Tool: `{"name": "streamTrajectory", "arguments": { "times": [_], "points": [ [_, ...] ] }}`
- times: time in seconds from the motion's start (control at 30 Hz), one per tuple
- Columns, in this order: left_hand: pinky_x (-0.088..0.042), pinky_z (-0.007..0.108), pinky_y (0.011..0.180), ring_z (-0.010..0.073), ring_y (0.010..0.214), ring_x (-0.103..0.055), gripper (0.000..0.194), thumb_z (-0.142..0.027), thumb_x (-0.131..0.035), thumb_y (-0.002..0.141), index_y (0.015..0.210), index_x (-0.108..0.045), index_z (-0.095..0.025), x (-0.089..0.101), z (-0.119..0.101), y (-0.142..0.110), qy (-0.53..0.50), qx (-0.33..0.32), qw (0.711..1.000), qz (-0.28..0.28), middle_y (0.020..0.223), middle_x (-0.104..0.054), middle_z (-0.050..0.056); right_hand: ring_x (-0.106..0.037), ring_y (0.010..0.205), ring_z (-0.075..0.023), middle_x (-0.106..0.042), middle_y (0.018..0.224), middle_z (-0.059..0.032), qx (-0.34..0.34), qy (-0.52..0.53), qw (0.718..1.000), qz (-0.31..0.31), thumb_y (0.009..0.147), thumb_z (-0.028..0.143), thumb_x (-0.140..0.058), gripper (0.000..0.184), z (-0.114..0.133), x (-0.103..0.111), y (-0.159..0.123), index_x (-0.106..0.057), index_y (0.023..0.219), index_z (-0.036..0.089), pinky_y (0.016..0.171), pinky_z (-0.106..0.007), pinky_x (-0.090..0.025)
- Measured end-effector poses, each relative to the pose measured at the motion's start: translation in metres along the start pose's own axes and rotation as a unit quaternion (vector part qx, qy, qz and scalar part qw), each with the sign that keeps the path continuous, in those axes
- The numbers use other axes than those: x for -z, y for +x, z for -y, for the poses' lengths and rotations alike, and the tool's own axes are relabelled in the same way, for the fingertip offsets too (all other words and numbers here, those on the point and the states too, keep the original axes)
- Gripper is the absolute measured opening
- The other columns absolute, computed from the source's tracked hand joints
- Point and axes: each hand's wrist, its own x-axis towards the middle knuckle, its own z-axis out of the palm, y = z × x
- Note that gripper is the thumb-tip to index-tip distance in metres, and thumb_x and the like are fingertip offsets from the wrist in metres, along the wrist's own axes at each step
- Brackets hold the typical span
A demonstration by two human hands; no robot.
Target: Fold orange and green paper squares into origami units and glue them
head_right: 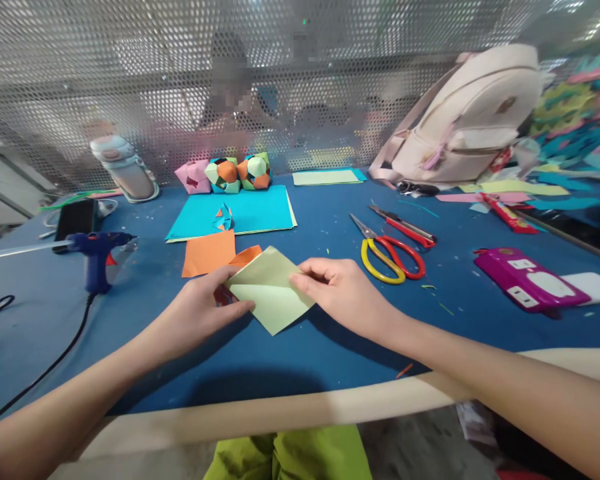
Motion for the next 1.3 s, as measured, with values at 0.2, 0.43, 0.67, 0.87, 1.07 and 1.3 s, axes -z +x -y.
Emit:
{"name": "streamTrajectory", "arguments": {
  "times": [0.2,0.43,0.67,0.87,1.07,1.3],
  "points": [
    [-0.046,0.024,0.055,0.0117,0.063,-0.059,0.038,-0.015,-0.054,0.071,0.109,-0.053,-0.017,-0.002,0.005,0.003,-0.173,0.042,0.982,0.063,0.082,-0.063,0.001,-0.063,0.070,-0.0159,-0.068,0.081,-0.0029,-0.053,0.134,0.982,0.121,0.077,0.031,-0.059,0.021,0.002,-0.005,0.003,-0.064,0.090,0.016,0.059,-0.025,-0.050],
    [-0.041,0.020,0.050,0.0070,0.055,-0.050,0.066,-0.009,-0.054,0.067,0.130,-0.039,-0.019,-0.005,0.010,0.003,-0.152,0.039,0.984,0.087,0.085,-0.058,0.000,-0.059,0.064,-0.0122,-0.066,0.076,0.0005,-0.057,0.054,0.984,0.159,0.073,0.020,-0.057,0.017,0.011,-0.007,0.012,-0.065,0.087,0.017,0.054,-0.021,-0.044],
    [-0.044,0.023,0.056,0.0078,0.059,-0.051,0.065,-0.017,-0.060,0.070,0.130,-0.035,-0.016,-0.009,0.014,0.007,-0.148,0.059,0.986,0.050,0.086,-0.053,-0.001,-0.057,0.066,-0.0127,-0.064,0.077,0.0009,-0.060,0.066,0.987,0.133,0.071,0.022,-0.057,0.012,-0.016,-0.007,0.020,-0.058,0.082,0.017,0.056,-0.022,-0.043],
    [-0.042,0.023,0.061,0.0091,0.062,-0.052,0.064,-0.005,-0.048,0.073,0.132,-0.034,-0.022,-0.016,0.005,0.000,-0.018,-0.023,0.997,0.076,0.077,-0.052,-0.004,-0.057,0.070,-0.0131,-0.063,0.080,0.0007,-0.065,0.055,0.988,0.132,0.067,0.025,-0.063,0.022,-0.011,-0.007,0.022,-0.060,0.088,0.018,0.059,-0.023,-0.044],
    [-0.042,0.023,0.063,0.0108,0.067,-0.054,0.067,-0.003,-0.046,0.072,0.134,-0.031,-0.022,-0.018,0.002,-0.004,0.063,-0.062,0.992,0.093,0.083,-0.055,-0.002,-0.055,0.070,-0.0126,-0.062,0.078,0.0011,-0.058,0.075,0.978,0.188,0.069,0.021,-0.060,0.020,-0.015,-0.005,0.024,-0.062,0.088,0.017,0.063,-0.024,-0.044],
    [-0.043,0.022,0.064,0.0106,0.069,-0.054,0.063,-0.004,-0.043,0.077,0.136,-0.027,-0.022,-0.009,0.006,-0.008,0.097,-0.122,0.978,0.138,0.085,-0.057,-0.002,-0.050,0.074,-0.0128,-0.057,0.076,0.0000,0.130,-0.008,0.966,0.223,0.068,0.005,-0.047,0.013,-0.021,0.000,0.012,-0.053,0.069,0.017,0.073,-0.027,-0.038]
  ]
}}
